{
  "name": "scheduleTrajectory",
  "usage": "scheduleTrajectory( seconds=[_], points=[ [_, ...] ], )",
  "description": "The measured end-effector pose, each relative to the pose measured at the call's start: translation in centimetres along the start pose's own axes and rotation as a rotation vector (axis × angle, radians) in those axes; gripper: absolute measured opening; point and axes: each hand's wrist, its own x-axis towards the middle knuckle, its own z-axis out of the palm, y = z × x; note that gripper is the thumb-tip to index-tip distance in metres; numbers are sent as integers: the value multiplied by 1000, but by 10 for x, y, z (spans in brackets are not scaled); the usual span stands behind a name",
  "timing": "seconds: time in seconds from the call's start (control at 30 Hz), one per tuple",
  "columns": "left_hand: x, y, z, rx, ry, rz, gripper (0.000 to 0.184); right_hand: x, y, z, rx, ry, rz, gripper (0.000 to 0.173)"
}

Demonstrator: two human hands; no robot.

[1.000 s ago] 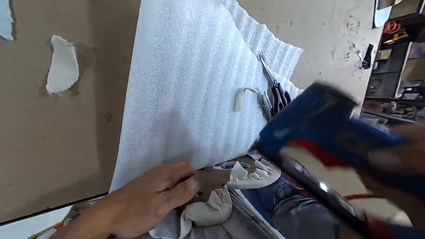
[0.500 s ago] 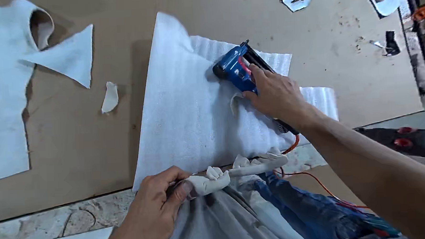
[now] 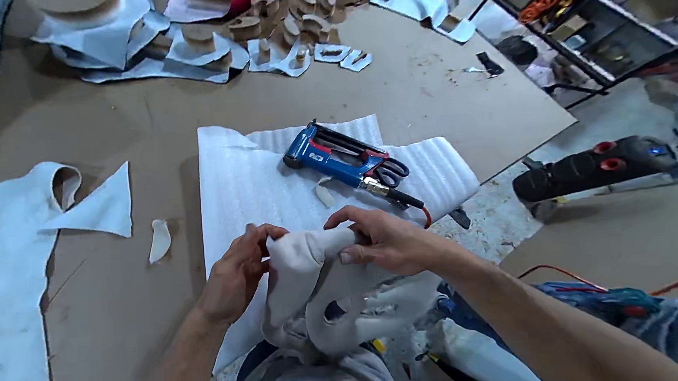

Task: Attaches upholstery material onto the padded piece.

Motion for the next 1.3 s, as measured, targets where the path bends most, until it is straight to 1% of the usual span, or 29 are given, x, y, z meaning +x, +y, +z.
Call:
scheduleTrajectory(
  seconds=[0.03,0.1,0.17,0.27,0.33,0.37,0.4,0.43,0.53,0.6,0.67,0.73,0.77,0.8,0.87,0.93,1.0,1.07,1.1,1.17,1.2,1.3],
  points=[
    [-2,0,5,-23,-8,47,62,-8,-6,-4,11,61,24,37],
    [-1,4,18,11,-16,144,58,-22,-20,-5,-14,201,79,36],
    [-1,20,36,134,45,173,52,-30,-29,6,-58,304,89,36],
    [5,37,58,501,222,205,32,-34,-30,26,-131,385,70,33],
    [7,29,61,716,301,323,25,-35,-28,36,-104,433,96,30],
    [7,24,60,746,294,419,20,-37,-25,41,-79,440,97,28],
    [8,20,57,716,272,495,16,-40,-22,44,-51,431,75,27],
    [8,21,54,676,255,528,15,-42,-17,46,-27,418,26,27],
    [7,35,52,590,188,433,18,-46,0,48,64,386,-175,29],
    [8,46,54,547,121,344,18,-47,7,48,134,365,-266,29],
    [14,54,52,476,9,246,21,-46,16,46,201,331,-333,29],
    [19,54,50,375,-113,139,24,-47,24,44,235,271,-368,28],
    [20,50,51,303,-141,100,24,-48,27,42,247,250,-372,28],
    [20,44,54,206,-138,71,23,-48,29,43,265,248,-369,28],
    [19,28,62,3,-79,24,20,-46,34,49,295,296,-330,30],
    [16,8,66,-103,3,-26,18,-44,41,65,322,387,-292,34],
    [10,-13,69,-140,83,-69,17,-39,56,89,347,533,-326,37],
    [6,-27,74,-161,102,-60,15,-28,68,107,367,736,-378,52],
    [6,-31,77,-163,103,-46,15,-21,69,113,342,864,-373,58],
    [4,-33,83,-151,125,-56,15,-9,70,125,282,1118,-313,57],
    [3,-32,87,-137,140,-66,15,-4,71,129,280,1205,-279,57],
    [5,-27,91,-135,219,-122,16,7,63,134,285,1330,-195,65]
  ],
)
